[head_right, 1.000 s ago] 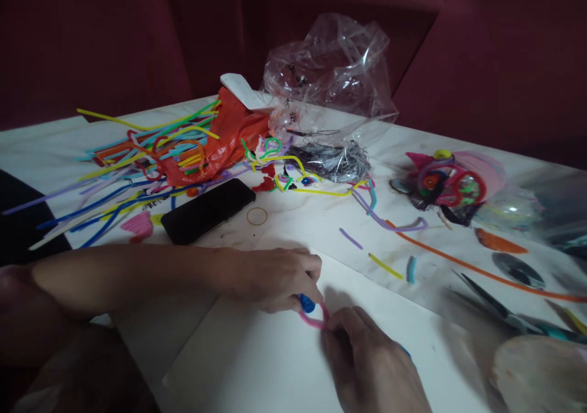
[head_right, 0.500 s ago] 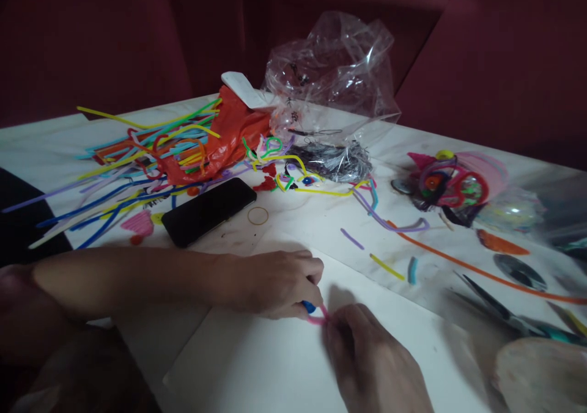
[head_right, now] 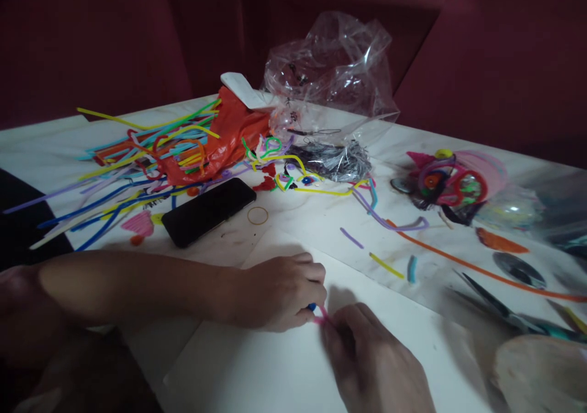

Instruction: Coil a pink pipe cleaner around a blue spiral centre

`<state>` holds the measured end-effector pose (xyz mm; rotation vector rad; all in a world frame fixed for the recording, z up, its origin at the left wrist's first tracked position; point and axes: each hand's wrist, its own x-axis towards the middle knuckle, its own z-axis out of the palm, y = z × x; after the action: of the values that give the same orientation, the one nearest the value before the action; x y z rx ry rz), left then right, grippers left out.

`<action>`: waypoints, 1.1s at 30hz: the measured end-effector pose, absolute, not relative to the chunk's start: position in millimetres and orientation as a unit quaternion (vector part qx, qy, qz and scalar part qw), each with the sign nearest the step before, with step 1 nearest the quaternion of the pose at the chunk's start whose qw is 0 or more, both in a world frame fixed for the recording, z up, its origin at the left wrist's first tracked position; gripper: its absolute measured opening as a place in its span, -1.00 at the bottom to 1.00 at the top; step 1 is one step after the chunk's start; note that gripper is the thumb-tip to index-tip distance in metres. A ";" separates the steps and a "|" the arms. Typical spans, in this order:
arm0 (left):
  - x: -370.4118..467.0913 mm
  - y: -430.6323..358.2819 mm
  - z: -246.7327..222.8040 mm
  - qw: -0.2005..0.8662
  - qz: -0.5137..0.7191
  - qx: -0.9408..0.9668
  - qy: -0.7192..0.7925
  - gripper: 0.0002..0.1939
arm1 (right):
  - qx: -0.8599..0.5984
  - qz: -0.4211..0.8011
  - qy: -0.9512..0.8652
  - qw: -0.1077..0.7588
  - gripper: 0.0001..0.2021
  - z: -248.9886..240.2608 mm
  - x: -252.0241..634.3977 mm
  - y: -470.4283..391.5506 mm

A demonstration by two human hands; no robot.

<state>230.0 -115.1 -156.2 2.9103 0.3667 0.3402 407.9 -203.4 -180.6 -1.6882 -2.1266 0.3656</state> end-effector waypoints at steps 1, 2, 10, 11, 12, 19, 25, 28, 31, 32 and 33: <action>229.8 -114.9 -155.7 0.095 0.112 0.981 0.123 -0.94 | -0.602 0.131 -0.762 0.200 -0.70 -180.1 408.1 -203.3; 229.5 -114.6 -155.1 0.098 0.108 0.982 0.123 -0.94 | -0.599 0.128 -0.764 0.202 -0.69 -179.6 408.2 -203.2; 228.4 -112.6 -154.0 0.117 0.097 0.982 0.116 -0.90 | -0.592 0.146 -0.767 0.200 -0.67 -178.1 407.3 -204.1; 228.4 -112.4 -154.0 0.121 0.097 0.981 0.116 -0.89 | -0.592 0.137 -0.769 0.197 -0.68 -178.5 407.1 -204.2; 228.5 -111.9 -153.6 0.128 0.097 0.980 0.118 -0.87 | -0.592 0.125 -0.772 0.197 -0.68 -178.9 406.9 -204.2; 225.3 -93.5 -139.5 0.266 0.018 0.956 0.124 -0.79 | -0.586 0.108 -0.776 0.207 -0.71 -179.3 407.3 -204.3; 225.6 -84.0 -135.0 0.303 -0.004 0.945 0.123 -0.78 | -0.585 0.138 -0.773 0.202 -0.68 -171.7 402.7 -205.5; 226.4 -85.3 -137.2 0.304 0.001 0.945 0.123 -0.83 | -0.576 0.133 -0.776 0.219 -0.66 -170.9 397.9 -207.2; 227.2 -87.3 -139.7 0.293 0.001 0.949 0.117 -0.84 | -0.561 0.147 -0.790 0.198 -0.66 -174.5 397.7 -210.2; 227.7 -88.1 -140.3 0.287 0.000 0.951 0.116 -0.84 | -0.549 0.150 -0.801 0.184 -0.65 -176.0 399.1 -211.2; 228.1 -88.9 -140.8 0.279 -0.001 0.953 0.115 -0.84 | -0.533 0.152 -0.814 0.172 -0.64 -177.5 400.7 -212.0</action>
<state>228.1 -88.9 -140.8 2.5568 0.3092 -0.0031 400.7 -212.0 -177.5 -1.5131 -2.3108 0.4317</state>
